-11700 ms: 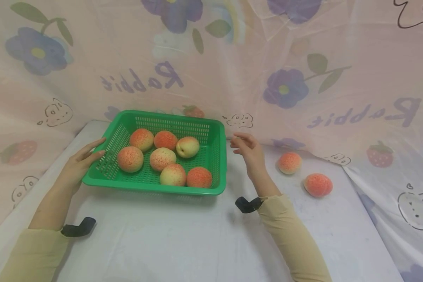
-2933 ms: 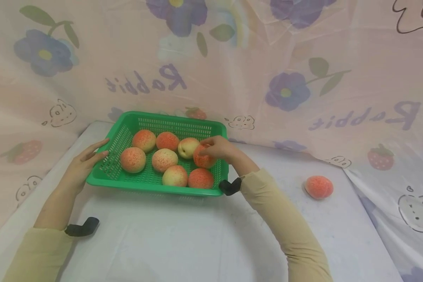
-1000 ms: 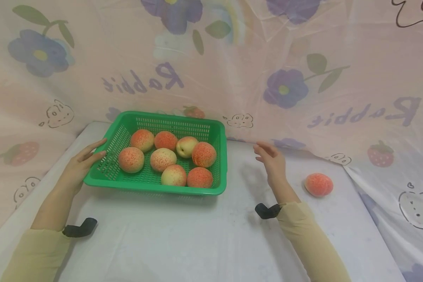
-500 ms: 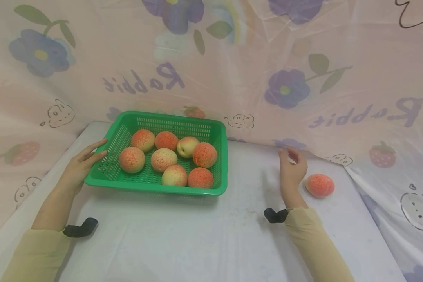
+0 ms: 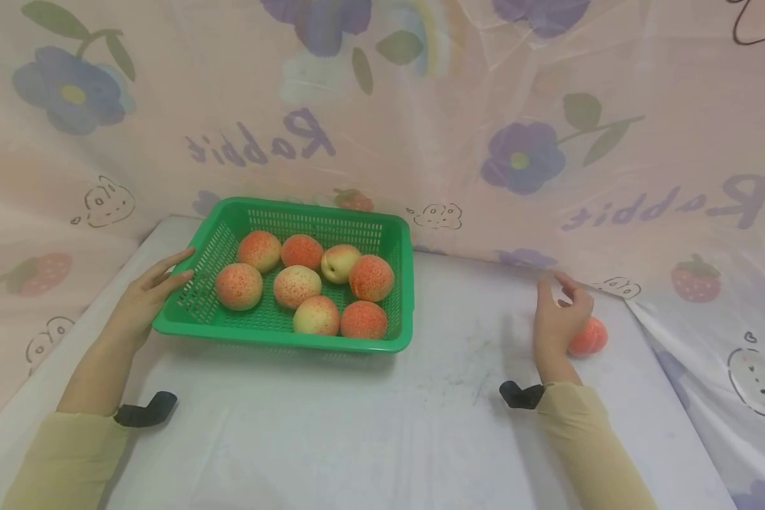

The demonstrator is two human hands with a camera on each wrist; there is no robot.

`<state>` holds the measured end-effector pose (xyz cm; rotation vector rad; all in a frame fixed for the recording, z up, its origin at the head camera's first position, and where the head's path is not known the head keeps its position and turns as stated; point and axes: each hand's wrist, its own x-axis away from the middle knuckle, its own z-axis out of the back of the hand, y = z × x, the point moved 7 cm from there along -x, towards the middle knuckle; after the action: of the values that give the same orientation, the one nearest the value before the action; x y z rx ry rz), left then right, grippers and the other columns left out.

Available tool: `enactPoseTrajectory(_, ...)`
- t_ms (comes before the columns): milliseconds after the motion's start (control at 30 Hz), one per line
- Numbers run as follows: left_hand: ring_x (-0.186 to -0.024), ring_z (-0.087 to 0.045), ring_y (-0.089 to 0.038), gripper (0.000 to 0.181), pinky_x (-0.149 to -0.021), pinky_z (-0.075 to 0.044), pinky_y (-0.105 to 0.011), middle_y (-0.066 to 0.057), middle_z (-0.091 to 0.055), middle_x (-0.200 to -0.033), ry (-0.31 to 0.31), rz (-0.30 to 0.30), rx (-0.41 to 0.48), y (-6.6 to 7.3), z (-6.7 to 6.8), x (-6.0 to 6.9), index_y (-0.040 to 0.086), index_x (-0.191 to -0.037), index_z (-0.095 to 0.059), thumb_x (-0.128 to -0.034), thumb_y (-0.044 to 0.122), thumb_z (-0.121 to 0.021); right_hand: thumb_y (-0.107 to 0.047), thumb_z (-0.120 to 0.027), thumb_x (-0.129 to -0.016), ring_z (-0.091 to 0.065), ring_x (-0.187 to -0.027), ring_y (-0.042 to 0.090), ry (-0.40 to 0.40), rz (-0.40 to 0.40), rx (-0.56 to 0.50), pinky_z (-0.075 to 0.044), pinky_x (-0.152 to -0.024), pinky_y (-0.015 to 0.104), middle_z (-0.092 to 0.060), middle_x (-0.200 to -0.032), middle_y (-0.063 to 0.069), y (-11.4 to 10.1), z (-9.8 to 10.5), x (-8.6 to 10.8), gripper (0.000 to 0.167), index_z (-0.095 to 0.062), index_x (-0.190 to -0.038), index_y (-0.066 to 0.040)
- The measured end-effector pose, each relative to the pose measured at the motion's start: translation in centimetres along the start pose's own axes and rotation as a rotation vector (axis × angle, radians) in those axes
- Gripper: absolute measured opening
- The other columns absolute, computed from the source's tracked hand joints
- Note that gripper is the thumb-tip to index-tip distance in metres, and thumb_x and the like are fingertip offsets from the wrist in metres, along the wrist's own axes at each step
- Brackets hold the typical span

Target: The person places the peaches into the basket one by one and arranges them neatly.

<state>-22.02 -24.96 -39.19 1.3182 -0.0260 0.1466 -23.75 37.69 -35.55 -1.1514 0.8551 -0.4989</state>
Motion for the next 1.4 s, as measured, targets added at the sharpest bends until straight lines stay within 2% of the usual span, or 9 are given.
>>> enactPoseTrajectory(100, -0.146, 0.002, -0.042, 0.059, -0.108, -0.002, -0.073, -0.012, -0.003, -0.161, 0.002, 0.005, -0.002, 0.0, 0.0, 0.0, 0.039, -0.147, -0.035, -0.0934, 0.052, -0.054, -0.013, -0.068, -0.082, -0.044, -0.095, -0.002, 0.045, 0.012, 0.042, -0.036, -0.083, 0.015, -0.048, -0.091, -0.020, 0.1, 0.9, -0.2, 0.027, -0.068, -0.107, -0.002)
enactPoseTrajectory(333, -0.147, 0.001, -0.039, 0.057, -0.110, -0.002, -0.070, -0.010, -0.004, -0.162, 0.008, -0.003, -0.002, 0.1, 0.1, 0.0, 0.038, -0.147, -0.037, -0.0939, 0.051, -0.054, -0.018, -0.068, -0.080, -0.039, -0.095, -0.008, 0.117, -0.021, 0.119, -0.033, -0.085, 0.015, -0.045, -0.095, -0.022, 1.2, 2.7, -0.7, 0.028, -0.072, -0.107, -0.013)
enactPoseTrajectory(467, -0.147, 0.001, -0.038, 0.056, -0.111, -0.002, -0.069, -0.009, -0.004, -0.162, 0.004, -0.007, 0.002, 0.2, 0.0, 0.0, 0.038, -0.146, -0.038, -0.0940, 0.051, -0.054, -0.024, -0.071, -0.080, -0.037, -0.114, -0.002, 0.115, -0.101, 0.153, -0.028, -0.096, 0.016, -0.049, -0.112, -0.019, 2.2, 3.6, -1.2, 0.038, -0.069, -0.117, -0.021)
enactPoseTrajectory(633, -0.147, 0.001, -0.039, 0.056, -0.111, -0.002, -0.070, -0.010, -0.003, -0.162, 0.006, -0.002, 0.010, 0.1, 0.0, 0.1, 0.039, -0.146, -0.038, -0.0939, 0.051, -0.054, -0.035, -0.072, -0.079, -0.020, -0.139, 0.010, 0.026, -0.192, 0.271, -0.008, -0.113, 0.029, -0.034, -0.149, -0.004, 3.7, 4.0, -1.7, 0.063, -0.053, -0.138, -0.027)
enactPoseTrajectory(767, -0.146, 0.001, -0.041, 0.056, -0.110, -0.002, -0.070, -0.013, -0.004, -0.161, 0.005, -0.001, 0.015, 0.1, 0.0, 0.1, 0.039, -0.146, -0.038, -0.0941, 0.050, -0.054, -0.041, -0.070, -0.081, -0.008, -0.146, 0.015, -0.073, -0.261, 0.336, 0.002, -0.115, 0.045, -0.016, -0.159, 0.002, 4.8, 4.1, -1.5, 0.082, -0.032, -0.151, -0.024)
enactPoseTrajectory(867, -0.146, -0.001, -0.043, 0.057, -0.109, -0.004, -0.071, -0.016, -0.006, -0.161, 0.005, 0.002, 0.011, 0.2, -0.1, 0.1, 0.039, -0.147, -0.037, -0.0940, 0.050, -0.054, -0.044, -0.069, -0.081, -0.003, -0.147, 0.013, -0.102, -0.350, 0.322, 0.006, -0.117, 0.048, -0.009, -0.161, 0.000, 5.5, 4.2, -1.3, 0.088, -0.021, -0.154, -0.028)
enactPoseTrajectory(1100, -0.146, -0.001, -0.041, 0.057, -0.110, -0.004, -0.070, -0.014, -0.007, -0.161, 0.007, 0.003, 0.009, 0.2, -0.1, 0.1, 0.039, -0.147, -0.037, -0.0940, 0.050, -0.054, -0.037, -0.071, -0.082, -0.011, -0.146, 0.014, -0.094, -0.513, 0.232, -0.013, -0.118, 0.022, -0.006, -0.159, 0.004, 6.7, 4.4, -1.0, 0.091, -0.017, -0.154, -0.029)
enactPoseTrajectory(1233, -0.146, -0.001, -0.041, 0.057, -0.111, -0.004, -0.069, -0.014, -0.006, -0.161, 0.007, 0.000, 0.020, 0.3, -0.1, 0.2, 0.038, -0.147, -0.037, -0.0942, 0.049, -0.055, -0.033, -0.067, -0.084, -0.015, -0.145, 0.015, -0.097, -0.567, 0.230, -0.017, -0.116, 0.020, -0.005, -0.158, 0.005, 7.2, 4.6, -0.7, 0.086, -0.017, -0.154, -0.030)
enactPoseTrajectory(1400, -0.145, -0.002, -0.043, 0.056, -0.110, -0.005, -0.069, -0.018, -0.009, -0.160, 0.003, -0.004, 0.025, 0.4, -0.1, 0.3, 0.039, -0.146, -0.037, -0.0941, 0.050, -0.055, -0.028, -0.063, -0.086, -0.017, -0.144, 0.016, -0.102, -0.577, 0.237, -0.019, -0.115, 0.020, -0.006, -0.157, 0.005, 7.7, 4.7, -0.6, 0.080, -0.019, -0.152, -0.032)
